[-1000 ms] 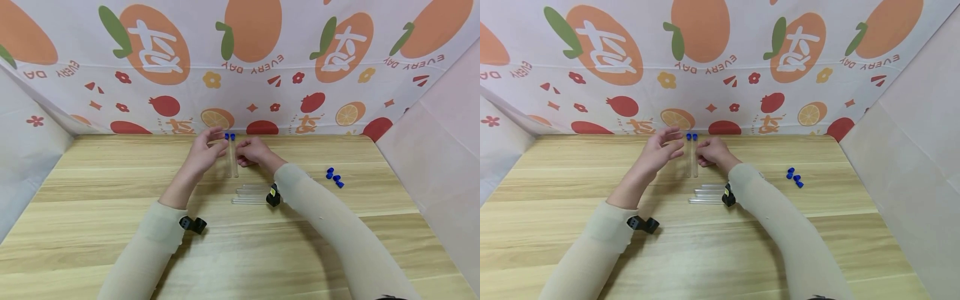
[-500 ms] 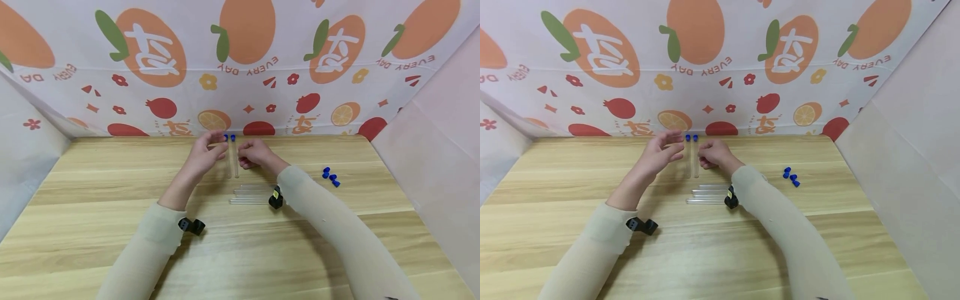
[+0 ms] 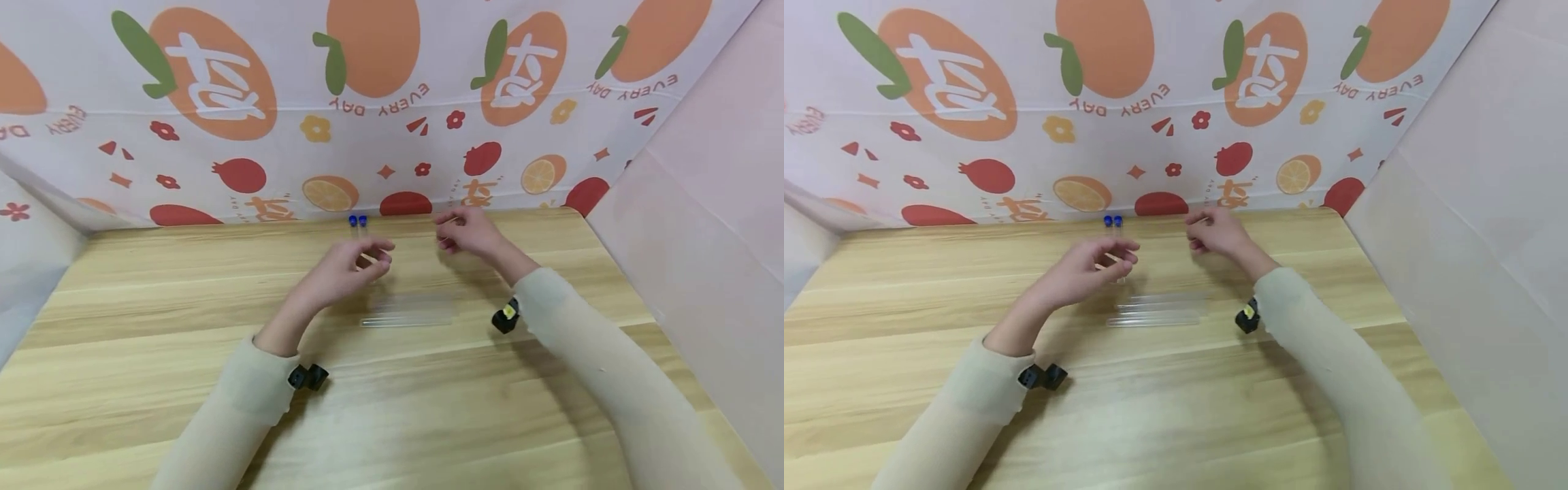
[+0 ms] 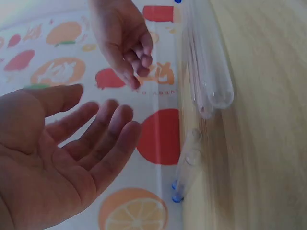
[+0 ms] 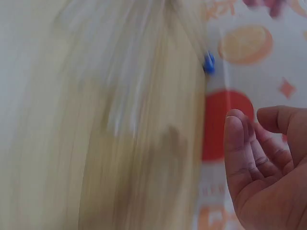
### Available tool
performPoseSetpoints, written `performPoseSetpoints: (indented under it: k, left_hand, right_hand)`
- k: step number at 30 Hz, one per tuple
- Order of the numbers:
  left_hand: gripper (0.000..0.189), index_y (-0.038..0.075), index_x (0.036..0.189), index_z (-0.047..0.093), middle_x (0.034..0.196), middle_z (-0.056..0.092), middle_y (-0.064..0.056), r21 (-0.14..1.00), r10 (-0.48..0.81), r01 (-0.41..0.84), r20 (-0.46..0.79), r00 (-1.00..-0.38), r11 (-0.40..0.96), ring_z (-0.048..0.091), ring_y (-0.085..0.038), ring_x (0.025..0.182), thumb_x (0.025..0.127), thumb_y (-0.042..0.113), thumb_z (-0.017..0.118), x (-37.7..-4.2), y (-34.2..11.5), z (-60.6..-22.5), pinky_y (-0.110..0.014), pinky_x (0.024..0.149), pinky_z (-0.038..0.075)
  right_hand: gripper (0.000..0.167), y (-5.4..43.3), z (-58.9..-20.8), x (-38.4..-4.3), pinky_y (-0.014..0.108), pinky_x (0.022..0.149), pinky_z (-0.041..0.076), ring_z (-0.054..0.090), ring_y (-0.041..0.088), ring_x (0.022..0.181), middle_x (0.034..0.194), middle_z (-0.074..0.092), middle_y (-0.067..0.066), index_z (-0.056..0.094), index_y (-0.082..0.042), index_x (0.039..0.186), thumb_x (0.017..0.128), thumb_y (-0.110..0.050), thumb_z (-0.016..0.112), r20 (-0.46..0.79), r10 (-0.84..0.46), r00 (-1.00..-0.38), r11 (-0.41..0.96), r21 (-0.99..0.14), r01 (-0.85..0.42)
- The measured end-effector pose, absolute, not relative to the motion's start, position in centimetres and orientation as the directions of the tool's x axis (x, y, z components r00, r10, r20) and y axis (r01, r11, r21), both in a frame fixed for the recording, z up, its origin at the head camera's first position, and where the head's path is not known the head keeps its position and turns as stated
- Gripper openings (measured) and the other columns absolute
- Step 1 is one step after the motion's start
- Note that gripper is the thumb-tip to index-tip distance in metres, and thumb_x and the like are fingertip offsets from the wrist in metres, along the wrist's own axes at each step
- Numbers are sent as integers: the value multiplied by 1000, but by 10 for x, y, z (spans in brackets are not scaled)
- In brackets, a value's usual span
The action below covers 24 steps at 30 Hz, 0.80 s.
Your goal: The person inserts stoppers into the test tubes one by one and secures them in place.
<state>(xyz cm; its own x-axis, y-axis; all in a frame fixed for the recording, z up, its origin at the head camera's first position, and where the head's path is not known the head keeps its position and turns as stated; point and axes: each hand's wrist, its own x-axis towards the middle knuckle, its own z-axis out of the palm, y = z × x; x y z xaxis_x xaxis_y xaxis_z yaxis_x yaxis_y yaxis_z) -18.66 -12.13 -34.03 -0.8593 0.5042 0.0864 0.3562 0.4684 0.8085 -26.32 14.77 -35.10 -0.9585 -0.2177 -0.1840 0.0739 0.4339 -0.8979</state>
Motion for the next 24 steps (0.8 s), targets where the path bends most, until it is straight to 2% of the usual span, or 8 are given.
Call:
performPoseSetpoints:
  k: [5, 10, 13, 18, 24]
  left_hand:
    - [27, 7, 124, 66, 105, 72, -6, 643, 625, 517, 75, -777, 565, 68, -18, 89, 99, 16, 62, -175, -105, -341, -36, 81, 58]
    - [26, 5, 121, 69, 105, 73, -5, 516, 704, 612, 25, -710, 599, 68, -17, 93, 96, 15, 66, -165, -90, -344, -36, 83, 57]
    - [29, 7, 122, 69, 107, 72, -5, 474, 725, 632, -19, -689, 613, 67, -18, 97, 94, 16, 70, -160, -86, -346, -38, 86, 56]
    - [27, 8, 116, 71, 107, 72, -4, 422, 751, 670, -41, -659, 611, 67, -20, 99, 91, 18, 74, -154, -80, -348, -38, 88, 55]
    - [25, 10, 110, 71, 105, 72, -3, 382, 759, 691, -47, -649, 614, 67, -19, 96, 88, 19, 78, -151, -79, -351, -38, 87, 55]
  right_hand:
    - [26, 197, -349, -253, 44, 78, 61, 68, 41, 96, 110, 67, 26, 65, -8, 123, 99, -17, 60, -67, -167, -984, 537, -843, -34]
    - [27, 236, -356, -241, 34, 70, 60, 67, 35, 91, 106, 69, 17, 66, -10, 121, 97, -22, 63, 9, -111, -994, 677, -732, -82]
    - [29, 251, -362, -235, 31, 71, 57, 66, 28, 90, 103, 70, 12, 67, -7, 119, 96, -23, 65, 57, -114, -992, 750, -649, -124]
    - [30, 270, -372, -227, 38, 81, 55, 65, 26, 93, 102, 70, 12, 68, -4, 118, 94, -22, 68, 84, -152, -985, 807, -565, -173]
    - [29, 282, -379, -218, 51, 90, 52, 63, 33, 104, 116, 67, 15, 72, -7, 115, 89, -21, 75, 84, -256, -963, 840, -474, -264]
